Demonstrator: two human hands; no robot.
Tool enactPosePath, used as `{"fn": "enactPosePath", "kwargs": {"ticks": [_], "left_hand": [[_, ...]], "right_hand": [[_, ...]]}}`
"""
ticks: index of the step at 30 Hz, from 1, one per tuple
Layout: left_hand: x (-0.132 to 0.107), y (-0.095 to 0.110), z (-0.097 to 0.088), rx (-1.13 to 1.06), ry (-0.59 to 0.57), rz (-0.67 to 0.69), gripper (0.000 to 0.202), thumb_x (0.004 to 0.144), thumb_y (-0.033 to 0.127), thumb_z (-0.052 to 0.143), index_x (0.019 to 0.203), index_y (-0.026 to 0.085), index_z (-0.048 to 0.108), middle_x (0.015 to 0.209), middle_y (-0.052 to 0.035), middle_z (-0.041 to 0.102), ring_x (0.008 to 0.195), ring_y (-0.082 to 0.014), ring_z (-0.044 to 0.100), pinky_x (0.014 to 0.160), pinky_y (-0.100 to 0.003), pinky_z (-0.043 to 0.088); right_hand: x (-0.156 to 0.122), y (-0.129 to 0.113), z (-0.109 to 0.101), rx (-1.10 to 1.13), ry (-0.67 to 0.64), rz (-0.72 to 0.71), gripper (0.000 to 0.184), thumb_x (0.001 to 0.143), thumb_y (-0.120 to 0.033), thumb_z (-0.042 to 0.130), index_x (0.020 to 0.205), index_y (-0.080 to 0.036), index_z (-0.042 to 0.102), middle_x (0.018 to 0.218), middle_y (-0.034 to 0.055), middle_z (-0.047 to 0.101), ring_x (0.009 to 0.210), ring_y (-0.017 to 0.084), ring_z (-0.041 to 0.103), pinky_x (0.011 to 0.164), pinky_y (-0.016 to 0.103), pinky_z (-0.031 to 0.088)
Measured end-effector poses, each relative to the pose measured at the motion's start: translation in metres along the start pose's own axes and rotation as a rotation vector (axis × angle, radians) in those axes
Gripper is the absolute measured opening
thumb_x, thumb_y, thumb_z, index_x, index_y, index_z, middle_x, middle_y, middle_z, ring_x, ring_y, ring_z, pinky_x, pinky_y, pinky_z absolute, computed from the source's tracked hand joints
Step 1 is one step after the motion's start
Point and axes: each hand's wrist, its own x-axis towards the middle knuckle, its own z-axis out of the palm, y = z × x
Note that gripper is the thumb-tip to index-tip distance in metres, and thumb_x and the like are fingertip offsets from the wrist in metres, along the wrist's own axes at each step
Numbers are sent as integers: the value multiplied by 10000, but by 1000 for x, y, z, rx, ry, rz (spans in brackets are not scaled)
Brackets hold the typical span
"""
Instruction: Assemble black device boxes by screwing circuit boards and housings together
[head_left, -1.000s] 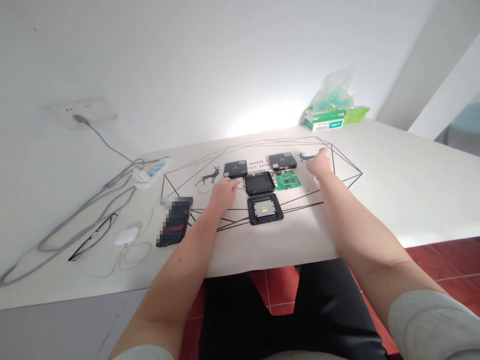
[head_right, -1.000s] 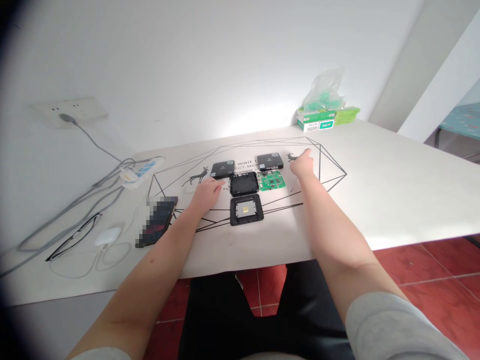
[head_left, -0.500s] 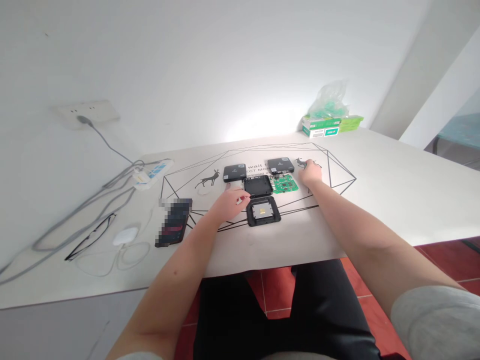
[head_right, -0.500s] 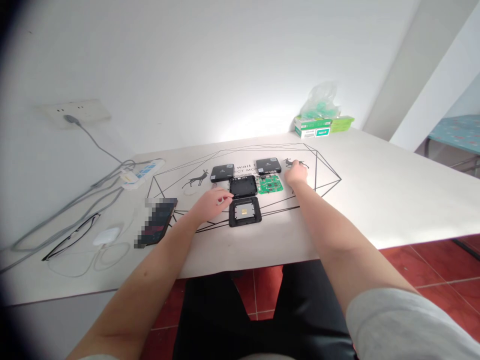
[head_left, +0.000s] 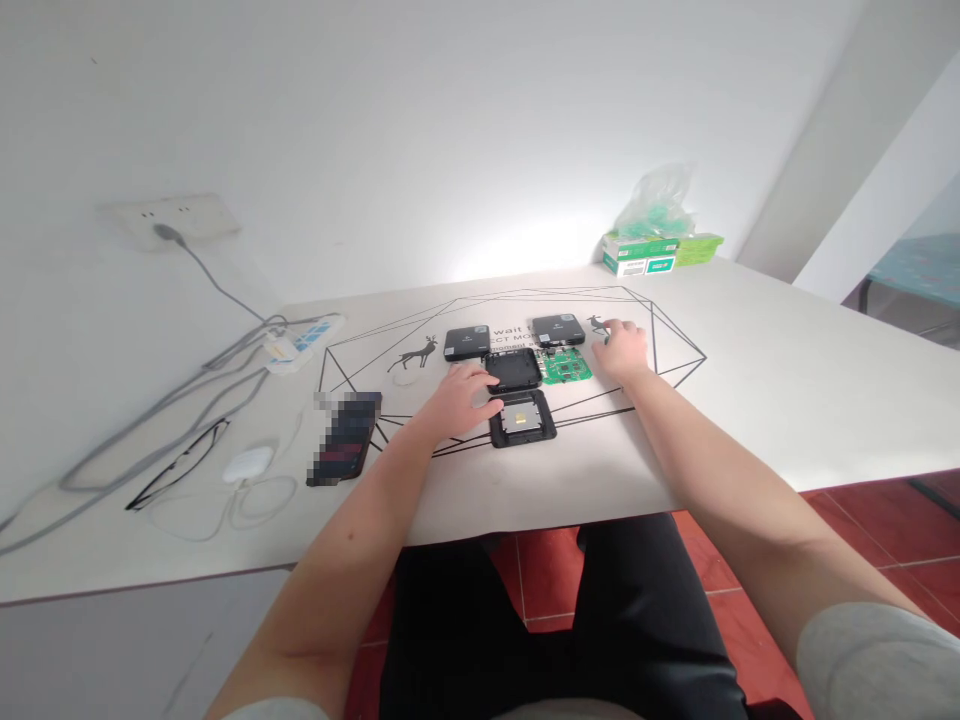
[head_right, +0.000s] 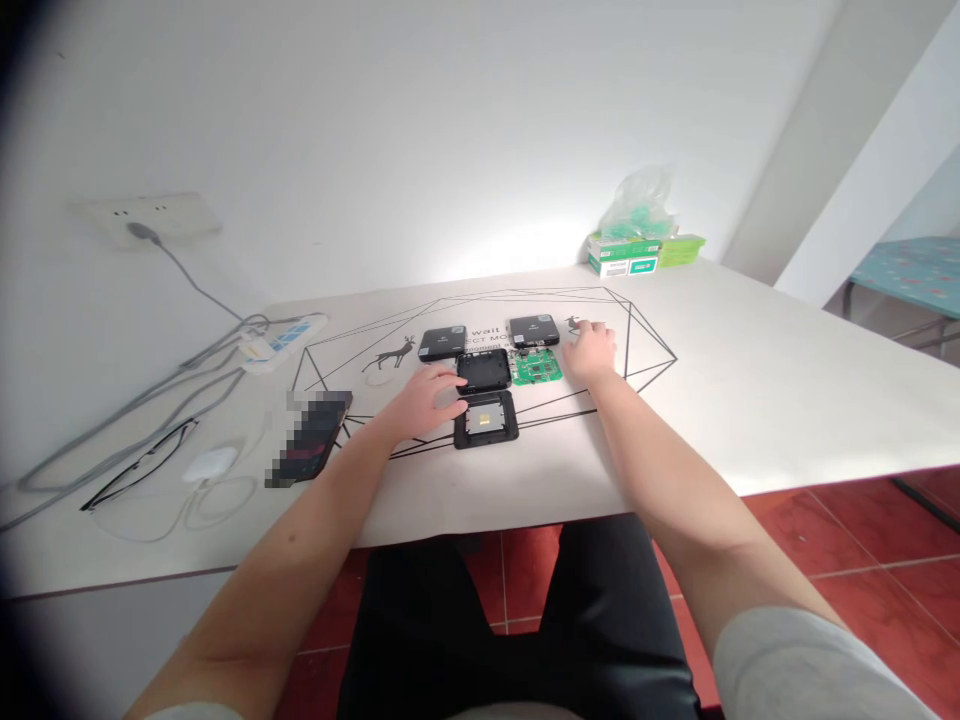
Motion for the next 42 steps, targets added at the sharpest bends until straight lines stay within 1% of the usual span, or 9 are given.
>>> {"fn": "enactPosePath", "kwargs": {"ticks": [2,4,7,9,12,24,30,34,42], "left_hand": [[0,-4,1,3,-39,-5,464,962,520,678,1330,246,746,1441,-129,626,1426,-368,508,1235,-549,419],[0,-9,3,2,-80,-22,541,935,570,720,1375,256,728,1497,-130,596,1476,-387,458,1249,-577,395],[0,-15,4,11,-124,-36,675,863,654,797,1404,260,717,1533,-133,571,1494,-415,429,1252,-602,385],[0,-17,3,18,-137,-26,728,817,691,836,1395,263,727,1531,-134,574,1489,-428,431,1256,-610,377],[1,-17,1,17,-141,-14,747,782,704,867,1378,272,740,1516,-129,587,1477,-428,447,1261,-594,380],[6,-21,4,15,-171,-46,764,729,672,921,1363,281,751,1509,-126,607,1460,-447,445,1241,-601,394],[3,-19,4,-12,-158,-53,777,740,662,922,1391,280,738,1512,-127,598,1470,-431,447,1235,-593,402],[3,-17,4,-2,-136,-63,681,892,673,786,1436,270,708,1542,-134,573,1487,-414,440,1255,-606,364],[5,-13,6,75,-41,-10,473,1027,548,647,1386,251,733,1511,-135,589,1470,-382,454,1261,-578,355]], "right_hand": [[-9,-14,-8,71,51,-177,482,909,-276,600,1362,-125,672,1420,223,660,1333,412,548,1156,557,437],[-22,-31,-13,187,-14,-383,358,948,-286,581,1254,-150,705,1255,189,733,1197,346,627,1116,498,479],[-47,-60,-15,307,-305,-720,228,958,-350,629,1061,-180,740,1087,135,762,1040,290,675,989,436,523],[-63,-75,-14,303,-481,-920,245,922,-388,716,1069,-196,755,1109,118,765,1047,283,674,979,422,512],[-81,-92,-14,212,-668,-1073,324,817,-386,839,1089,-223,771,1040,91,767,1033,282,675,961,406,496],[-100,-111,-23,280,-707,-971,272,730,-242,797,999,-230,755,840,11,727,722,184,571,705,307,435],[-71,-82,-35,300,-690,-809,203,717,-195,718,918,-218,736,882,20,750,777,189,608,736,314,472],[-51,-59,-40,183,-751,-719,213,637,-156,713,842,-210,731,874,32,742,785,207,636,727,331,500],[-52,-57,-44,43,-863,-689,414,591,-124,762,995,-212,766,1086,85,742,886,236,696,731,324,554]]}}
